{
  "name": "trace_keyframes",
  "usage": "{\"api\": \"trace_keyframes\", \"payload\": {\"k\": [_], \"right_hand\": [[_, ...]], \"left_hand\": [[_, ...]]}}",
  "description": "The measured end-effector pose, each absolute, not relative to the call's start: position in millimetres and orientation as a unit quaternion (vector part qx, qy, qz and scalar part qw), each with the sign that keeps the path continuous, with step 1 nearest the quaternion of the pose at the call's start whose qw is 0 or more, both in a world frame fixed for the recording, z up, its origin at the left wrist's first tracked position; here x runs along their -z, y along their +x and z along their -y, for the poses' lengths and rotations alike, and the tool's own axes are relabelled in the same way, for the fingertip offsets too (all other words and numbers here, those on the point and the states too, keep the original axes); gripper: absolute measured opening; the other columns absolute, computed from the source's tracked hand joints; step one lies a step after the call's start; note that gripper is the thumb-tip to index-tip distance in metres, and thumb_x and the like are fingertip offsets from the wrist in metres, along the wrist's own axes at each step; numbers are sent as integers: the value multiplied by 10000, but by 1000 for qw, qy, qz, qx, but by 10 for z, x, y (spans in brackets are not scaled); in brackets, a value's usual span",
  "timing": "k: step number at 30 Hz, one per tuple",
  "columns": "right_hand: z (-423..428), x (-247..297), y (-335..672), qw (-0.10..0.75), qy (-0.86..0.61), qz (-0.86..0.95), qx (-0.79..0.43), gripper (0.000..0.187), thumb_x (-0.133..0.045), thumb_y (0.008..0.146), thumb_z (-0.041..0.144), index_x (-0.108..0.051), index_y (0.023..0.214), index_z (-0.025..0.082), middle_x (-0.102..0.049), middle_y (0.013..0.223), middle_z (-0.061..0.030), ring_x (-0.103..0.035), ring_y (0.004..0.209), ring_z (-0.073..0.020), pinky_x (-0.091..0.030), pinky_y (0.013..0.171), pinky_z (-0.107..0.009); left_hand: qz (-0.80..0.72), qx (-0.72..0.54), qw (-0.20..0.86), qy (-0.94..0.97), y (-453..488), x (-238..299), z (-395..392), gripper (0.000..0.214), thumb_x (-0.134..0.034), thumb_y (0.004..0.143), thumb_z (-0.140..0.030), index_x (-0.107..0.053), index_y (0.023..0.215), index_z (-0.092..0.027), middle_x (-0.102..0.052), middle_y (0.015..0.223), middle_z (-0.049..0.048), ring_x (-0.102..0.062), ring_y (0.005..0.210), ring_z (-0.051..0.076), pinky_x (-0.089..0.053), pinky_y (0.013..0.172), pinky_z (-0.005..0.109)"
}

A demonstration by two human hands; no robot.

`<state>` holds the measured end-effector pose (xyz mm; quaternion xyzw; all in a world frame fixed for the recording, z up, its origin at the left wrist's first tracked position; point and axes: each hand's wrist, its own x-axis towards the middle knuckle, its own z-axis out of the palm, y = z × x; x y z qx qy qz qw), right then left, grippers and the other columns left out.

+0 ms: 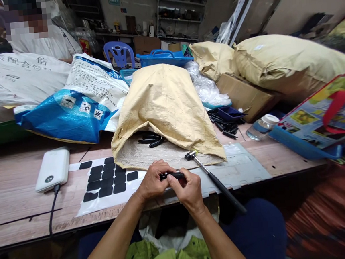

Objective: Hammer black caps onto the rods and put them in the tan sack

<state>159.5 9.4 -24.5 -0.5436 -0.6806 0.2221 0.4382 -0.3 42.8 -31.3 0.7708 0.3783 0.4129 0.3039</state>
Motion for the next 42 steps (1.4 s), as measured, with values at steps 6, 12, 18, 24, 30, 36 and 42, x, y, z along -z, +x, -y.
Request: {"api": "trace_keyframes", "payload": {"k": [6, 12, 18, 24, 30, 36, 42], "right_hand": [[-91, 239, 1605, 436, -544, 681, -223, 368, -612, 873, 442, -434, 629, 230, -485, 553, 29, -422, 513, -119, -289, 518, -263], [-97, 288, 1618, 450, -535, 677, -231, 362, -606, 866, 420, -401, 631, 236, -469, 548, 30, -414, 506, -121, -267, 506, -265], [-104, 299, 1632, 456, -531, 671, -244, 353, -587, 899, 416, -439, 641, 226, -423, 550, 44, -392, 511, -115, -279, 522, -267], [-127, 279, 1652, 437, -512, 688, -269, 354, -602, 894, 409, -450, 637, 218, -375, 560, 52, -369, 527, -111, -265, 524, -267], [-142, 355, 1655, 460, -502, 686, -257, 402, -563, 910, 379, -392, 585, 216, -351, 555, 54, -354, 524, -103, -267, 539, -267], [-140, 391, 1627, 475, -502, 688, -223, 390, -563, 894, 337, -381, 571, 218, -356, 548, 53, -353, 517, -99, -261, 541, -268], [-141, 336, 1630, 463, -509, 680, -254, 384, -608, 889, 398, -414, 613, 215, -356, 545, 63, -351, 511, -95, -258, 524, -260]], "left_hand": [[-392, -420, 320, 754, -7, 278, -403, 145, -661, 818, -244, -753, 922, -199, -739, 827, 57, -612, 818, 215, -441, 830, 373], [-382, -408, 321, 764, -30, 283, -402, 150, -698, 836, -325, -731, 873, -183, -691, 763, 46, -583, 761, 201, -409, 782, 358], [-387, -422, 335, 748, -35, 252, -393, 212, -730, 829, -368, -750, 939, -188, -720, 831, 60, -607, 799, 212, -413, 802, 362], [-374, -429, 338, 749, -52, 261, -396, 204, -693, 859, -363, -750, 912, -175, -713, 804, 61, -592, 788, 207, -404, 802, 365], [-368, -427, 298, 770, -23, 340, -422, 159, -696, 855, -318, -773, 868, -180, -686, 737, 41, -571, 771, 197, -388, 807, 364], [-362, -424, 294, 776, -13, 363, -432, 166, -685, 873, -315, -780, 855, -181, -682, 733, 37, -568, 768, 192, -386, 817, 363], [-382, -420, 333, 753, -30, 324, -433, 210, -679, 884, -365, -780, 919, -184, -702, 788, 52, -583, 815, 207, -403, 821, 353]]}}
